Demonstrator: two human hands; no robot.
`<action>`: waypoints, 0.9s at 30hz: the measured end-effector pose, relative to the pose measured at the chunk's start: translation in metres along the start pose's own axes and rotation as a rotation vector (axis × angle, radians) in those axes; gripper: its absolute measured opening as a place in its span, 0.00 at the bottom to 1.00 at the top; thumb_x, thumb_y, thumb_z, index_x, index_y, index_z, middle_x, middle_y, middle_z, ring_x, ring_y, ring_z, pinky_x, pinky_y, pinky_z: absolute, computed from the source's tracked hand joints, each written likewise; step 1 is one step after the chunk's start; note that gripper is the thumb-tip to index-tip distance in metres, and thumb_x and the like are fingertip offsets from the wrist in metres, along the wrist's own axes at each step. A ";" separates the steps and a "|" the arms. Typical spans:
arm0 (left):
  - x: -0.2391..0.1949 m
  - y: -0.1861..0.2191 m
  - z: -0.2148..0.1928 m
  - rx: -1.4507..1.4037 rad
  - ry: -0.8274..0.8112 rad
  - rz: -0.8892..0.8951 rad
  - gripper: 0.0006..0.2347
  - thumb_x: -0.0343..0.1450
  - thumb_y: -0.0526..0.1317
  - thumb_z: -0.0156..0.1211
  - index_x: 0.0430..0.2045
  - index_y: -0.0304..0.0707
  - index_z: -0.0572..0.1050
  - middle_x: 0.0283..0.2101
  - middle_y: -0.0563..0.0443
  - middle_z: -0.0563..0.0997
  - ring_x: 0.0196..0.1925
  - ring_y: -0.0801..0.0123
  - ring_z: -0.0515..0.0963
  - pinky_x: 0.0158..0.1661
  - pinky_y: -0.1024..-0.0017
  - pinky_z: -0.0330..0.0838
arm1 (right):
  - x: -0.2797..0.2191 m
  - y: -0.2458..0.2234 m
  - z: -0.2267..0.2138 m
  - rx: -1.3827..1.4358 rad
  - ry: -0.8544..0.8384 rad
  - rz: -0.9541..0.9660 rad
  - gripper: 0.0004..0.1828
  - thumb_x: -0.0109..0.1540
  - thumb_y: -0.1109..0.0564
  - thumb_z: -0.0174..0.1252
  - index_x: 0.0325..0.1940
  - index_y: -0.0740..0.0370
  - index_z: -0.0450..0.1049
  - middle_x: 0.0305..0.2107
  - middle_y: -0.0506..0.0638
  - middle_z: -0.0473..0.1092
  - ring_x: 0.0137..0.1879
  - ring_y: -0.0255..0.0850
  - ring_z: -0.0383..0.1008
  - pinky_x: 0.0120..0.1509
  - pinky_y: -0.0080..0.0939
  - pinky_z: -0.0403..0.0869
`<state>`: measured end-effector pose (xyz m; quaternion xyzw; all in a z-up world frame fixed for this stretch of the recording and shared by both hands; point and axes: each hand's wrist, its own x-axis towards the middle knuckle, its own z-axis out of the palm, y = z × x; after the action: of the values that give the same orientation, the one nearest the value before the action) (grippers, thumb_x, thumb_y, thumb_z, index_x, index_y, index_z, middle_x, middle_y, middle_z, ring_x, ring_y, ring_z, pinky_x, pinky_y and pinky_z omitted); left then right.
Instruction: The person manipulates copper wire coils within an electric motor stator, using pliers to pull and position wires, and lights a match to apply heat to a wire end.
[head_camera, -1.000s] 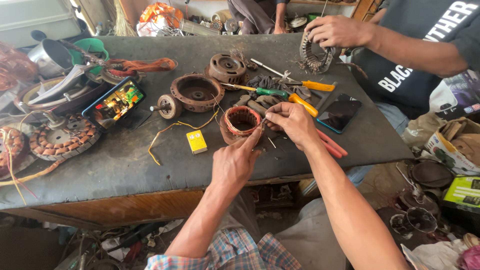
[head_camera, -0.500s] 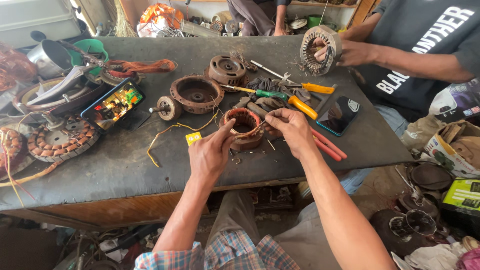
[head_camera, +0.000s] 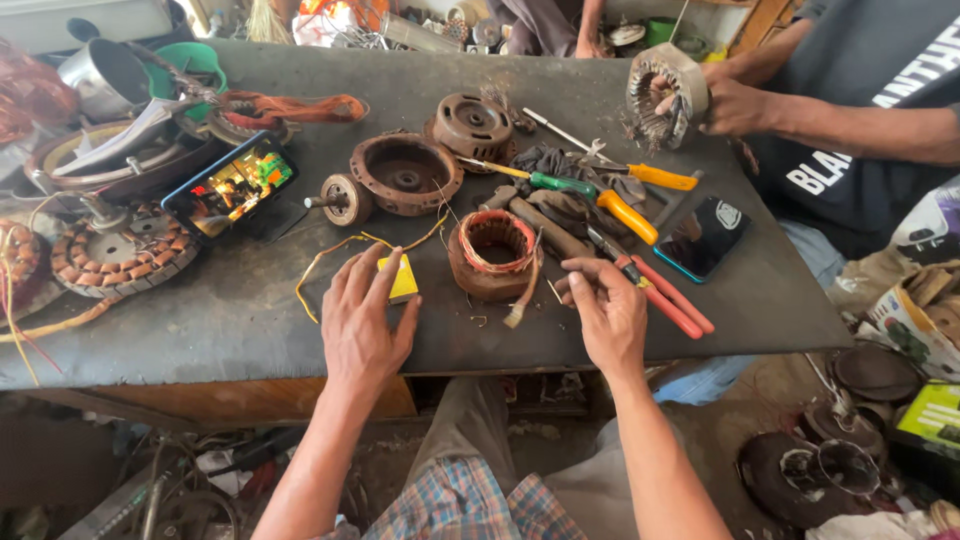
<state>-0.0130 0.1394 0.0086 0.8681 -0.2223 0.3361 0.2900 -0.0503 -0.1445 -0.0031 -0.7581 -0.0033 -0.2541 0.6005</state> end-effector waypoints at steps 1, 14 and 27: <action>0.002 -0.005 0.003 0.032 -0.039 0.006 0.26 0.61 0.39 0.69 0.56 0.33 0.75 0.60 0.39 0.73 0.60 0.44 0.73 0.56 0.54 0.66 | 0.000 0.001 0.000 -0.002 0.002 0.003 0.10 0.68 0.62 0.55 0.50 0.69 0.77 0.32 0.49 0.77 0.35 0.30 0.74 0.42 0.29 0.74; 0.018 -0.015 0.017 0.092 -0.174 -0.007 0.18 0.64 0.42 0.68 0.45 0.34 0.77 0.50 0.42 0.77 0.49 0.49 0.76 0.48 0.55 0.70 | -0.003 0.004 0.001 -0.013 0.029 -0.025 0.09 0.67 0.63 0.56 0.49 0.69 0.78 0.31 0.49 0.77 0.35 0.30 0.73 0.42 0.29 0.74; -0.013 0.017 0.001 -1.787 -0.215 -0.906 0.22 0.70 0.42 0.48 0.59 0.34 0.73 0.49 0.43 0.79 0.46 0.63 0.79 0.46 0.65 0.75 | -0.004 -0.036 0.011 -0.051 0.026 -0.037 0.09 0.67 0.64 0.55 0.49 0.70 0.77 0.32 0.51 0.77 0.35 0.32 0.75 0.42 0.31 0.74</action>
<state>-0.0309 0.1289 0.0050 0.3610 -0.0667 -0.1758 0.9134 -0.0609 -0.1234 0.0264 -0.7698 -0.0030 -0.2749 0.5760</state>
